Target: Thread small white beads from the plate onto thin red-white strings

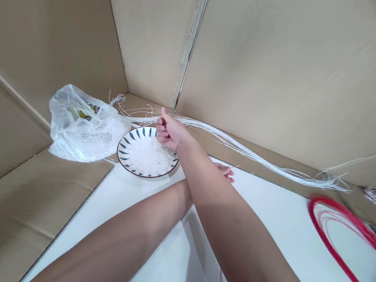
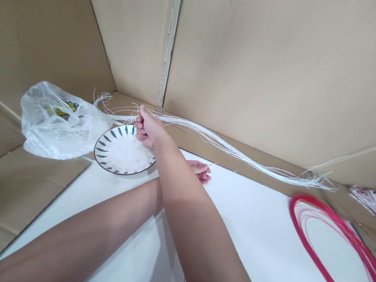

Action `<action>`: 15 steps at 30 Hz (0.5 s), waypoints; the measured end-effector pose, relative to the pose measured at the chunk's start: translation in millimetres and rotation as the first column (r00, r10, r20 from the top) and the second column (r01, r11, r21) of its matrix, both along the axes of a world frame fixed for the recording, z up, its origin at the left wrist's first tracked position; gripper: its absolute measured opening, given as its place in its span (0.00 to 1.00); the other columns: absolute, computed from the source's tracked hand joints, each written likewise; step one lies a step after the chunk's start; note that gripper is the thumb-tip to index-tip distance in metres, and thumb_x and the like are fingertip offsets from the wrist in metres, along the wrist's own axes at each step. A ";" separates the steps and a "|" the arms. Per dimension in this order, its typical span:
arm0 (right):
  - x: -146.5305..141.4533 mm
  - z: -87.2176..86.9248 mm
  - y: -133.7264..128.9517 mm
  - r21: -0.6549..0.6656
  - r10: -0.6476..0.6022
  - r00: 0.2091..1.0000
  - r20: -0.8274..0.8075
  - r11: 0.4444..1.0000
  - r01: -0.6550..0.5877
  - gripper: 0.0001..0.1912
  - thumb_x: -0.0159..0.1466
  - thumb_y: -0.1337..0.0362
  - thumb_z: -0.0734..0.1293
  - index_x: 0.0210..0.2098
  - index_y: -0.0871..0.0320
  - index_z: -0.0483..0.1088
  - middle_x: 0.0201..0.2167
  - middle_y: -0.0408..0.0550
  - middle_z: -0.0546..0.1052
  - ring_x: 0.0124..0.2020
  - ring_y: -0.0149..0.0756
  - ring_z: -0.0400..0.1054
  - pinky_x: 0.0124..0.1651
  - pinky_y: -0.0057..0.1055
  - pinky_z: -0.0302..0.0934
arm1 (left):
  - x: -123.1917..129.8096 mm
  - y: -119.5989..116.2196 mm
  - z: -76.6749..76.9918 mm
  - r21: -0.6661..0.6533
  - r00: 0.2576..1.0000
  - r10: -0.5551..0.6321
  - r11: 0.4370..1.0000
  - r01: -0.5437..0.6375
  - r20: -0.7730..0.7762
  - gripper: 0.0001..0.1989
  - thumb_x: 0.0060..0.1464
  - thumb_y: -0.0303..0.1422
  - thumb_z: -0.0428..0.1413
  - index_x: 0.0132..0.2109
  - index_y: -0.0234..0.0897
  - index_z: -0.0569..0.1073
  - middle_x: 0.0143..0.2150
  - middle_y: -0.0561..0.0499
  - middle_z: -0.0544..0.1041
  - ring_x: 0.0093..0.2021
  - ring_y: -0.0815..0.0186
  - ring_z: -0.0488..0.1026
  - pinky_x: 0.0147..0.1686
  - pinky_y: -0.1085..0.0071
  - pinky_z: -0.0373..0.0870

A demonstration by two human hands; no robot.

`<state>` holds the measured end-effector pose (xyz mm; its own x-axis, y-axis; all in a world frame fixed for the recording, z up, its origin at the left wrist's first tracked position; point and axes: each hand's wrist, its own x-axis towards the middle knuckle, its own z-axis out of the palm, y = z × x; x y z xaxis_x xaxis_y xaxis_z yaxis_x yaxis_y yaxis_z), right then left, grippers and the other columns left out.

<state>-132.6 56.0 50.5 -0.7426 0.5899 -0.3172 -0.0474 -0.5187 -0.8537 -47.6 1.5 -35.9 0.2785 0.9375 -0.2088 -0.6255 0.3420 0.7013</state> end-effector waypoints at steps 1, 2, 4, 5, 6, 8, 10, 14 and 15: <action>0.1 -0.7 0.0 -0.020 0.022 1.000 0.002 1.000 -0.022 0.27 0.76 0.46 0.55 0.26 0.56 0.54 0.14 0.31 0.53 0.13 0.19 0.40 0.17 0.20 0.34 | 0.5 0.9 -0.7 0.002 1.000 -0.004 1.000 0.004 -0.005 0.14 0.65 0.37 0.60 0.52 0.32 0.75 0.50 0.45 0.78 0.45 0.62 0.78 0.44 0.62 0.79; -0.2 -1.6 -0.3 -0.036 0.042 0.999 0.002 0.998 -0.042 0.28 0.76 0.45 0.55 0.26 0.56 0.54 0.14 0.31 0.54 0.13 0.19 0.40 0.17 0.19 0.34 | 0.9 2.2 -1.9 0.005 1.000 -0.010 1.000 0.010 -0.011 0.14 0.65 0.37 0.60 0.52 0.32 0.75 0.50 0.45 0.78 0.45 0.62 0.78 0.45 0.61 0.79; -1.4 -3.3 -0.9 -0.054 0.074 0.997 0.003 0.996 -0.073 0.29 0.76 0.44 0.54 0.26 0.57 0.56 0.14 0.32 0.56 0.13 0.19 0.41 0.17 0.19 0.34 | 1.4 5.5 -4.6 0.010 1.000 -0.020 1.000 0.021 -0.023 0.13 0.65 0.37 0.60 0.51 0.32 0.75 0.49 0.45 0.78 0.45 0.62 0.78 0.45 0.61 0.79; -2.1 -4.1 -1.1 -0.058 0.084 0.996 0.008 0.995 -0.083 0.29 0.75 0.43 0.53 0.26 0.57 0.57 0.14 0.33 0.56 0.13 0.19 0.41 0.17 0.19 0.34 | 1.4 7.0 -5.8 0.012 0.999 -0.024 1.000 0.024 -0.027 0.12 0.65 0.36 0.60 0.50 0.32 0.76 0.49 0.45 0.78 0.45 0.62 0.78 0.45 0.62 0.79; -2.6 -4.8 -1.3 -0.059 0.092 0.996 0.015 0.994 -0.091 0.30 0.75 0.43 0.53 0.26 0.58 0.57 0.14 0.33 0.57 0.12 0.19 0.42 0.17 0.19 0.34 | 1.3 8.4 -6.7 0.015 0.999 -0.027 0.999 0.028 -0.030 0.12 0.65 0.36 0.60 0.50 0.32 0.76 0.48 0.45 0.78 0.45 0.63 0.78 0.45 0.62 0.79; -3.4 -5.7 -1.4 -0.052 0.103 0.994 0.030 0.993 -0.102 0.30 0.75 0.42 0.54 0.26 0.57 0.58 0.14 0.34 0.57 0.13 0.20 0.42 0.17 0.20 0.34 | 1.1 10.1 -7.8 0.021 0.999 -0.039 0.999 0.039 -0.034 0.12 0.65 0.36 0.60 0.50 0.32 0.76 0.48 0.46 0.78 0.45 0.63 0.78 0.44 0.62 0.79; -3.4 -6.2 -1.9 -0.038 0.112 0.993 0.045 0.993 -0.110 0.31 0.74 0.41 0.53 0.24 0.57 0.55 0.14 0.34 0.56 0.13 0.20 0.41 0.17 0.20 0.34 | 1.1 10.7 -8.2 0.025 0.998 -0.046 0.999 0.046 -0.034 0.12 0.65 0.36 0.60 0.49 0.32 0.76 0.48 0.46 0.78 0.44 0.63 0.78 0.44 0.62 0.79; -2.0 -6.8 -3.1 0.009 0.116 0.988 0.098 0.993 -0.117 0.31 0.74 0.40 0.52 0.23 0.56 0.48 0.15 0.34 0.54 0.14 0.21 0.40 0.17 0.21 0.34 | 1.9 9.5 -8.8 0.029 0.999 -0.039 0.999 0.039 -0.020 0.12 0.65 0.37 0.60 0.48 0.32 0.76 0.47 0.46 0.78 0.44 0.63 0.78 0.44 0.62 0.79; -1.7 -7.0 -3.0 0.027 0.112 0.987 0.118 0.993 -0.115 0.31 0.74 0.40 0.52 0.23 0.55 0.47 0.15 0.34 0.53 0.14 0.21 0.40 0.18 0.21 0.34 | 2.1 8.7 -8.9 0.031 0.999 -0.034 0.999 0.035 -0.013 0.12 0.65 0.37 0.60 0.48 0.32 0.76 0.47 0.46 0.78 0.44 0.63 0.78 0.44 0.62 0.79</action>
<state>-134.3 53.1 43.5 -0.7646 0.5157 -0.3867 0.1107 -0.4860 -0.8669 -45.6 10.3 -44.7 0.3081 0.9334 -0.1838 -0.6047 0.3413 0.7197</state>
